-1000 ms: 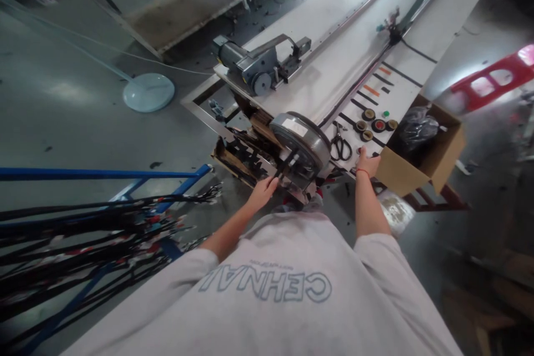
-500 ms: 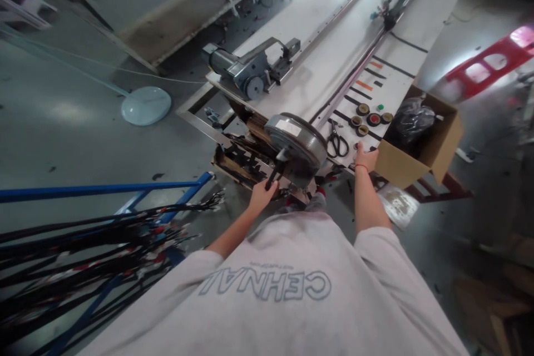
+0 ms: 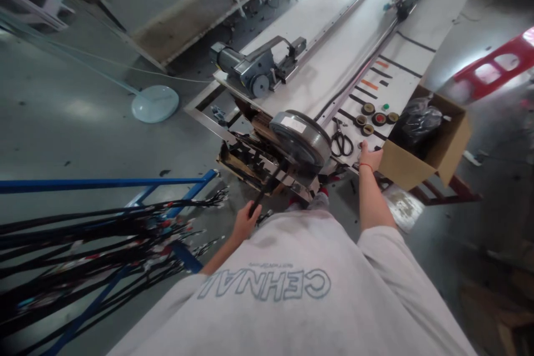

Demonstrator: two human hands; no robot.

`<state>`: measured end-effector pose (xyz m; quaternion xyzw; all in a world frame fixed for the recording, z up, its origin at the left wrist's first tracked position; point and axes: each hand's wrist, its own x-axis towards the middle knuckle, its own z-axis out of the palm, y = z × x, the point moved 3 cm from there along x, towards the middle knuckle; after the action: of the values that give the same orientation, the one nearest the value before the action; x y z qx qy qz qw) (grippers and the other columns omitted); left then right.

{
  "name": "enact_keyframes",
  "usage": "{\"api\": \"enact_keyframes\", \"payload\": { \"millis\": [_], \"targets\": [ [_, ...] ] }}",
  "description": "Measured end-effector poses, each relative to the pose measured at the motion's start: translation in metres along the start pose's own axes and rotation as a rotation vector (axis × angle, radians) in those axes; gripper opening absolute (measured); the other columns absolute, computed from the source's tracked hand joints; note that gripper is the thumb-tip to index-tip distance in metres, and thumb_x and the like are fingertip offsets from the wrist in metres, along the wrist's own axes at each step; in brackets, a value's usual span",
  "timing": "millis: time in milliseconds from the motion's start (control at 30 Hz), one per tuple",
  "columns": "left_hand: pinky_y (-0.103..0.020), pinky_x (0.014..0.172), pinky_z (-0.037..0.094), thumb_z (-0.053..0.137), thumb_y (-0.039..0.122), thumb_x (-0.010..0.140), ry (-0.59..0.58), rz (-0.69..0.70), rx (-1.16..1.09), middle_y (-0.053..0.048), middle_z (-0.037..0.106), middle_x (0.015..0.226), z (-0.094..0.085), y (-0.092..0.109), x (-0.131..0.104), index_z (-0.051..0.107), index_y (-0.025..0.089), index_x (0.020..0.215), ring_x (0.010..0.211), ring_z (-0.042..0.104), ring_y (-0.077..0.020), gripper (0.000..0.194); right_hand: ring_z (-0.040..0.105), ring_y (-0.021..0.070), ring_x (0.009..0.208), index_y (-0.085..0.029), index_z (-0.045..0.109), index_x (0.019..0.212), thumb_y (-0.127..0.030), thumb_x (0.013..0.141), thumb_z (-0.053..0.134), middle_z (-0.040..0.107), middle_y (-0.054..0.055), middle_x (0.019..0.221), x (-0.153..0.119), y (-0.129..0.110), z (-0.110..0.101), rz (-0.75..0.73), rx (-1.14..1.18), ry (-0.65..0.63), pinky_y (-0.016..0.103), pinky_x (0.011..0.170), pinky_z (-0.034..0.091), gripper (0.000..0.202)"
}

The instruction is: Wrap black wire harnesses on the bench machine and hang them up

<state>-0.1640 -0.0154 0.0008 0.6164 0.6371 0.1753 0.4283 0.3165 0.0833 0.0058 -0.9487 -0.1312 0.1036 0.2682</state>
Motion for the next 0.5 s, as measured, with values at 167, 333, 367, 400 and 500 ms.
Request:
{"api": "enact_keyframes", "payload": {
  "millis": [167, 333, 367, 400, 500],
  "targets": [
    [-0.025, 0.061, 0.044, 0.037, 0.049, 0.090, 0.034, 0.061, -0.034, -0.003, 0.063, 0.071, -0.011, 0.026, -0.001, 0.064, 0.016, 0.100, 0.061, 0.055, -0.0152, 0.044, 0.055, 0.0346, 0.115, -0.012, 0.050, 0.118, -0.064, 0.074, 0.063, 0.058, 0.022, 0.123, 0.000, 0.000, 0.000, 0.008, 0.003, 0.009, 0.047, 0.097, 0.042, 0.070],
    [-0.026, 0.072, 0.047, 0.037, 0.044, 0.092, 0.059, 0.098, -0.035, -0.007, 0.069, 0.082, -0.002, 0.039, 0.019, 0.063, 0.015, 0.104, 0.073, 0.062, -0.0177, 0.041, 0.055, 0.0343, 0.117, -0.011, 0.049, 0.120, -0.064, 0.075, 0.061, 0.057, 0.022, 0.123, -0.001, -0.001, 0.000, 0.001, -0.003, 0.002, 0.047, 0.098, 0.042, 0.071],
    [-0.027, 0.073, 0.047, 0.037, 0.043, 0.093, 0.055, 0.106, -0.039, -0.008, 0.070, 0.084, 0.000, 0.041, 0.024, 0.063, 0.015, 0.105, 0.075, 0.063, -0.0179, 0.040, 0.055, 0.0344, 0.117, -0.011, 0.049, 0.121, -0.065, 0.075, 0.061, 0.057, 0.022, 0.123, -0.001, -0.001, 0.000, 0.003, -0.004, -0.001, 0.047, 0.098, 0.042, 0.072],
    [-0.027, 0.074, 0.047, 0.037, 0.042, 0.093, 0.051, 0.113, -0.042, -0.008, 0.070, 0.085, 0.002, 0.043, 0.029, 0.063, 0.016, 0.106, 0.076, 0.063, -0.0180, 0.039, 0.055, 0.0346, 0.117, -0.011, 0.049, 0.122, -0.065, 0.075, 0.061, 0.057, 0.023, 0.124, -0.001, -0.001, 0.000, 0.007, -0.006, -0.003, 0.047, 0.098, 0.042, 0.072],
    [-0.026, 0.075, 0.047, 0.036, 0.042, 0.094, 0.033, 0.138, -0.040, -0.007, 0.069, 0.085, 0.006, 0.051, 0.043, 0.063, 0.016, 0.107, 0.077, 0.063, -0.0176, 0.039, 0.054, 0.0357, 0.117, -0.010, 0.048, 0.123, -0.065, 0.076, 0.060, 0.057, 0.023, 0.125, -0.001, -0.002, 0.000, 0.012, -0.007, -0.009, 0.048, 0.098, 0.042, 0.074]
  ]
}}
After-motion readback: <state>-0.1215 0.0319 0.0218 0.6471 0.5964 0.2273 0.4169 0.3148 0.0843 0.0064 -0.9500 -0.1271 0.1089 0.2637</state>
